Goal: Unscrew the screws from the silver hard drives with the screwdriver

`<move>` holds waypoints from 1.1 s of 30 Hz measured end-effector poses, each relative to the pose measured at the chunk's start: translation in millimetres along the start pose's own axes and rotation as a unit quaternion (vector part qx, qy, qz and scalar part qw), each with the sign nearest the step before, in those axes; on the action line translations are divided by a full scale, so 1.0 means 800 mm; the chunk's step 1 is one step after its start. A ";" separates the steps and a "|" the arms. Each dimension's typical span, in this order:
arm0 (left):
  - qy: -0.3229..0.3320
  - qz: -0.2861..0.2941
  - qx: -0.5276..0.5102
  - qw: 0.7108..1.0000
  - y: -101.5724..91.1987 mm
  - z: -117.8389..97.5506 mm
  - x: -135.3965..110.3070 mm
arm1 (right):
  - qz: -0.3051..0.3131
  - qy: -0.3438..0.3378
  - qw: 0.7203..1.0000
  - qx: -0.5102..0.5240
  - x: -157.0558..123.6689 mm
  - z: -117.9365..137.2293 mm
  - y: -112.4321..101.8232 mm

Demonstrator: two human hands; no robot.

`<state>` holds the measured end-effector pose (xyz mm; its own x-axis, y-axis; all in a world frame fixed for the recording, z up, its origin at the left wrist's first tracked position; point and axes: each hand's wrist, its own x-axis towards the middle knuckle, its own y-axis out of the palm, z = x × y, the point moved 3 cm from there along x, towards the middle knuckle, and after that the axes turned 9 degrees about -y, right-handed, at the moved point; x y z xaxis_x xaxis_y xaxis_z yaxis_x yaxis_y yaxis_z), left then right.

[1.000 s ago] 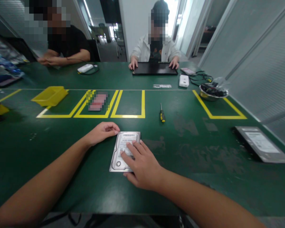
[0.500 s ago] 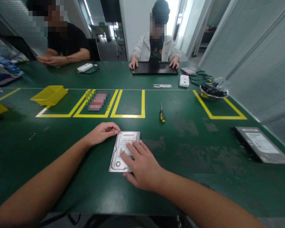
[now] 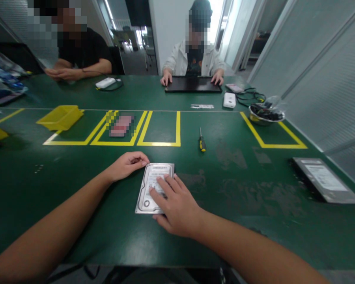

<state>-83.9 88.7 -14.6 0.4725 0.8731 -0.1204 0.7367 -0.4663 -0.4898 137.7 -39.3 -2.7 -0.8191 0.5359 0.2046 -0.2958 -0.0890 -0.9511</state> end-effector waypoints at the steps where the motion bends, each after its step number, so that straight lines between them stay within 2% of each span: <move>1: 0.000 -0.001 0.002 1.000 0.000 0.000 0.000 | 0.000 0.000 1.000 0.000 0.000 0.000 0.000; 6: -0.007 -0.009 0.011 1.000 -0.002 0.003 -0.001 | -0.024 -0.006 1.000 0.009 -0.002 -0.003 -0.003; 10: -0.002 -0.001 -0.011 1.000 -0.001 0.004 -0.002 | -0.102 -0.013 0.994 0.018 0.000 -0.015 -0.011; 12: 0.005 0.001 -0.016 1.000 0.000 0.002 -0.004 | -0.140 0.023 0.990 -0.001 0.003 -0.032 -0.017; 15: 0.018 -0.002 0.010 1.000 0.001 -0.001 -0.006 | -0.158 0.147 0.975 -0.052 0.005 -0.071 -0.028; 21: 0.043 -0.006 0.084 0.996 0.004 -0.005 -0.011 | -0.138 0.286 0.941 -0.119 0.002 -0.139 -0.059; 28: 0.053 0.035 0.091 0.994 -0.002 -0.006 -0.013 | -0.075 0.394 0.896 -0.189 0.005 -0.168 -0.082; 33: 0.050 0.052 0.082 0.994 -0.005 -0.005 -0.014 | -0.018 0.448 0.875 -0.181 0.015 -0.192 -0.082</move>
<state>-90.3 80.6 -8.0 0.5943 0.7986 -0.0949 0.5964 -0.5168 -0.6142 222.3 101.9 26.5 -0.0494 0.9909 0.1254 -0.0057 0.1253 -0.9921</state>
